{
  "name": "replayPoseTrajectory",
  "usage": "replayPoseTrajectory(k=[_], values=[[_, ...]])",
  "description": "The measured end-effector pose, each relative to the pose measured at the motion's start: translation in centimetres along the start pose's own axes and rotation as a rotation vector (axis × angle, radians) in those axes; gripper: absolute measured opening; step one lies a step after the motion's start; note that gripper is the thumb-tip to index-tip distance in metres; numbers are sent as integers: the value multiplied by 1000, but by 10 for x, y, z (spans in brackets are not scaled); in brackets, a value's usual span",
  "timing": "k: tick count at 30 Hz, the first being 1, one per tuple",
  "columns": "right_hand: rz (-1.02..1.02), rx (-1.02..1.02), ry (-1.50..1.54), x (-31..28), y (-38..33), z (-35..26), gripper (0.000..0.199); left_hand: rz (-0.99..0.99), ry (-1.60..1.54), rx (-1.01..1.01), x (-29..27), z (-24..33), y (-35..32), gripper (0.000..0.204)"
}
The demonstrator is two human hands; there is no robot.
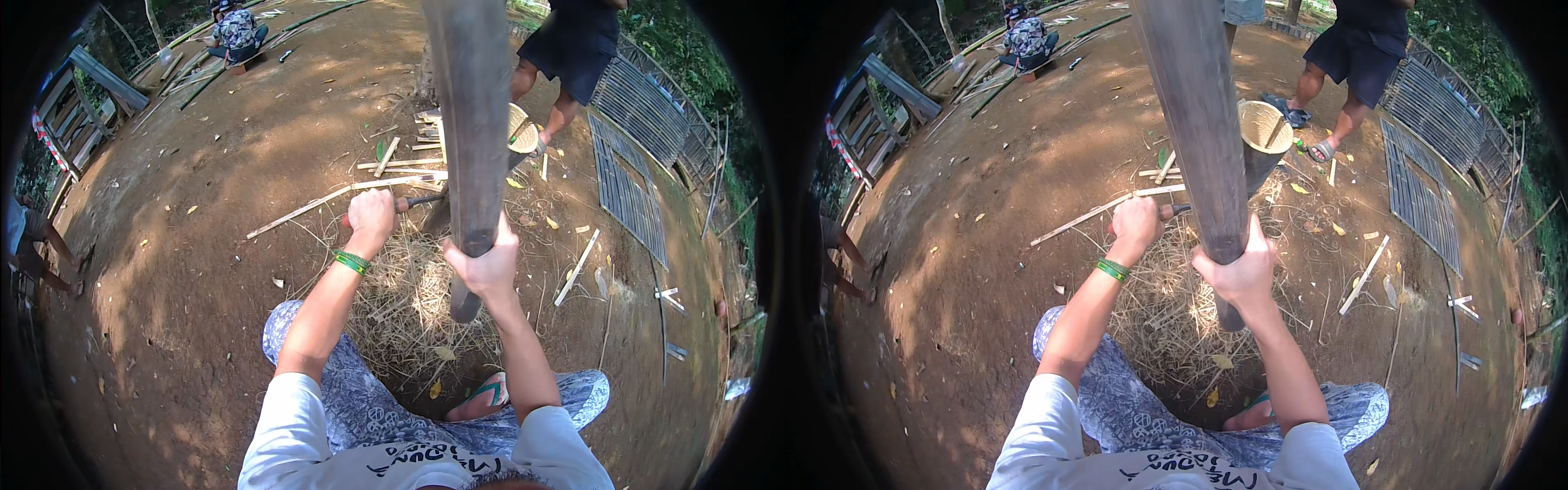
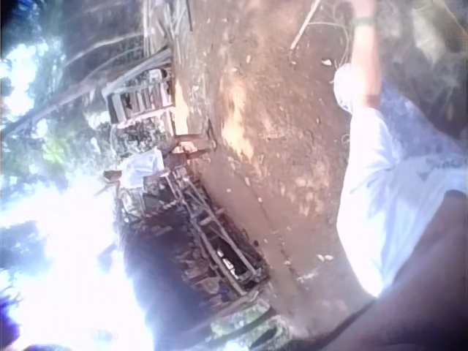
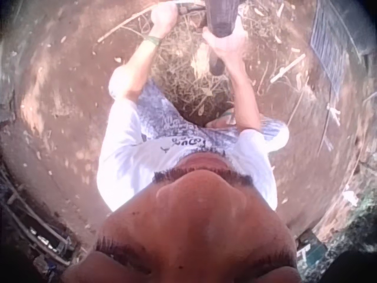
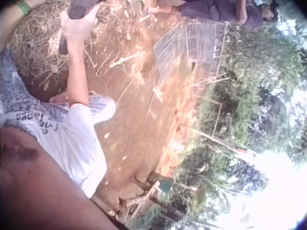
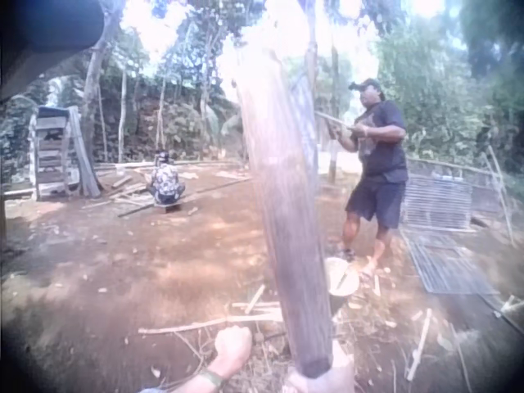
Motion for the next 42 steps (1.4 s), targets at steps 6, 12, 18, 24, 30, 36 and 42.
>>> replayPoseTrajectory(k=[6, 12, 18, 24, 30, 36, 42], values=[[-443, 626, -371, 30, -93, 153, 70, -100, -153, 62, 41, -17, -2, 36], [-401, 505, -379, 7, -61, 126, 68, -68, -153, 133, 42, -9, 3, 23], [17, 113, 152, -31, 27, -31, 43, -48, -98, 150, 35, -4, -1, 21], [-143, 397, -314, -3, -72, 119, 61, -178, -155, 110, 46, 20, -6, 23], [-306, 527, -169, 3, -75, 115, 58, -176, -211, 52, 73, 8, -24, 32], [13, 142, 163, -19, 8, -9, 50, -160, -168, 98, 64, 22, -21, 27], [-260, 671, -260, 0, -129, 181, 56, -252, -247, 78, 121, 9, -23, 25]])
Point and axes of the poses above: each hand's wrist, its own y-axis towards the middle knuckle, its own x-axis out of the palm, z = x × y, the point moved 9 cm from there along y, towards the middle knuckle, and after that the axes turned 8 degrees about -x, right-handed, at the moved point
